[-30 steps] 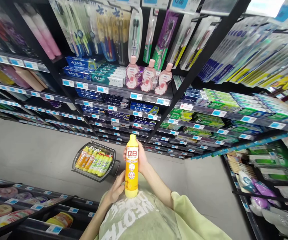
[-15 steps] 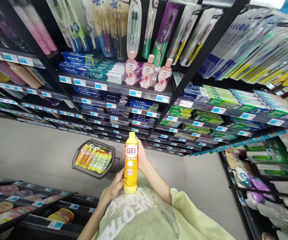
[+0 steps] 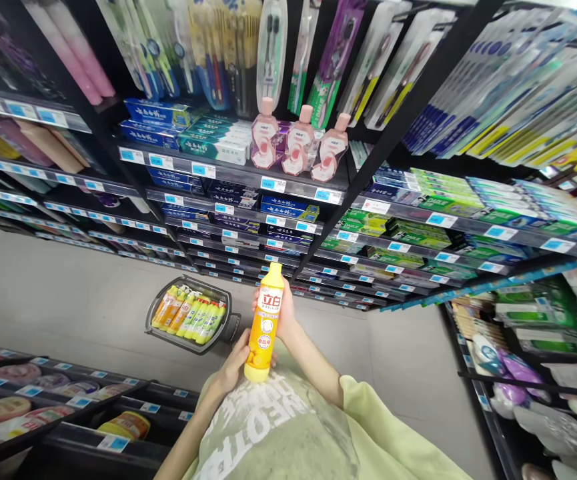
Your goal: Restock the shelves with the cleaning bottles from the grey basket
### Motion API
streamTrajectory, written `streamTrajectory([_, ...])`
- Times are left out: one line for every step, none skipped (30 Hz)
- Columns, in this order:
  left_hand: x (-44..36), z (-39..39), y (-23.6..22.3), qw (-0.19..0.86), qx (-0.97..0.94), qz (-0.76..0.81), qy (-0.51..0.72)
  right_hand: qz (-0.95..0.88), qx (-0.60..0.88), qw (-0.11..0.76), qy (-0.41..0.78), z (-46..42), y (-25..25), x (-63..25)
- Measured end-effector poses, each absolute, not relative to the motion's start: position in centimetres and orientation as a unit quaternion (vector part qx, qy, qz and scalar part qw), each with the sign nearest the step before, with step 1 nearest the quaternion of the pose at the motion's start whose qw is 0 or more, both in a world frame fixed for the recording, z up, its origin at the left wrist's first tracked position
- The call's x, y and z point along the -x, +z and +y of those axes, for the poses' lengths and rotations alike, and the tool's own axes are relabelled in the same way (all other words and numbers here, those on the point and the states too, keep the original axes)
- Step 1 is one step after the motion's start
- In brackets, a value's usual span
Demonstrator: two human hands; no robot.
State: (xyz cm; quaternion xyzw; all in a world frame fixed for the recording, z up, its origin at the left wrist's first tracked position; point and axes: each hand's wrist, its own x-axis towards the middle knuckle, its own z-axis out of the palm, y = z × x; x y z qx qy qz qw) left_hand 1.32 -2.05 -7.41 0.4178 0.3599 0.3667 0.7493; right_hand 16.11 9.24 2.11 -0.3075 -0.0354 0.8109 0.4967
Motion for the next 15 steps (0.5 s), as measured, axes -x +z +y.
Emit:
streamTrajectory([-1.6,-2.0,-7.1,0.778,-0.385,0.331,0.369,-0.033,0.317,0.504,0.803,9.3,2.1,-16.1])
streamTrajectory([-1.9,-1.9,-6.7,0.798,-0.356,0.313,0.373,-0.035,0.331,0.51,0.793,9.4,2.2,-16.1])
streamTrajectory([-2.2,-1.8,-6.5,0.807,-0.332,0.307,0.38,-0.041,0.347,0.513,0.784,9.5,2.2,-16.0])
streamTrajectory([-2.5,-1.7,-6.3,0.806,-0.318,0.314,0.388,-0.053,0.363,0.517,0.773,9.6,2.2,-15.9])
streamTrajectory([-2.7,-1.6,-6.2,0.8,-0.309,0.328,0.397,-0.07,0.376,0.522,0.763,9.7,2.2,-15.8])
streamTrajectory([-2.8,-1.5,-6.2,0.788,-0.305,0.346,0.407,-0.091,0.385,0.527,0.752,9.8,2.2,-15.7])
streamTrajectory([-2.9,-1.3,-6.3,0.771,-0.306,0.368,0.42,-0.112,0.39,0.532,0.743,9.8,2.2,-15.6])
streamTrajectory([-2.8,-1.2,-6.3,0.749,-0.314,0.39,0.433,-0.132,0.395,0.536,0.734,9.8,2.1,-15.5])
streamTrajectory([-2.8,-1.1,-6.4,0.722,-0.33,0.414,0.446,-0.15,0.403,0.539,0.725,9.7,2.0,-15.3])
streamTrajectory([-2.7,-0.9,-6.3,0.69,-0.352,0.437,0.457,-0.165,0.412,0.542,0.713,9.6,1.9,-15.2])
streamTrajectory([-2.6,-0.9,-6.2,0.658,-0.378,0.459,0.463,-0.176,0.424,0.546,0.701,9.5,1.8,-15.1])
streamTrajectory([-2.5,-0.8,-6.1,0.629,-0.4,0.476,0.467,-0.185,0.436,0.552,0.686,9.4,1.6,-15.0])
streamTrajectory([-2.5,-0.7,-5.9,0.606,-0.417,0.488,0.469,-0.189,0.448,0.557,0.673,9.3,1.5,-14.9])
streamTrajectory([-2.5,-0.7,-5.8,0.592,-0.427,0.495,0.472,-0.189,0.458,0.561,0.663,9.2,1.4,-14.8])
streamTrajectory([-2.6,-0.7,-5.6,0.584,-0.43,0.497,0.476,-0.185,0.464,0.563,0.658,9.2,1.4,-14.8])
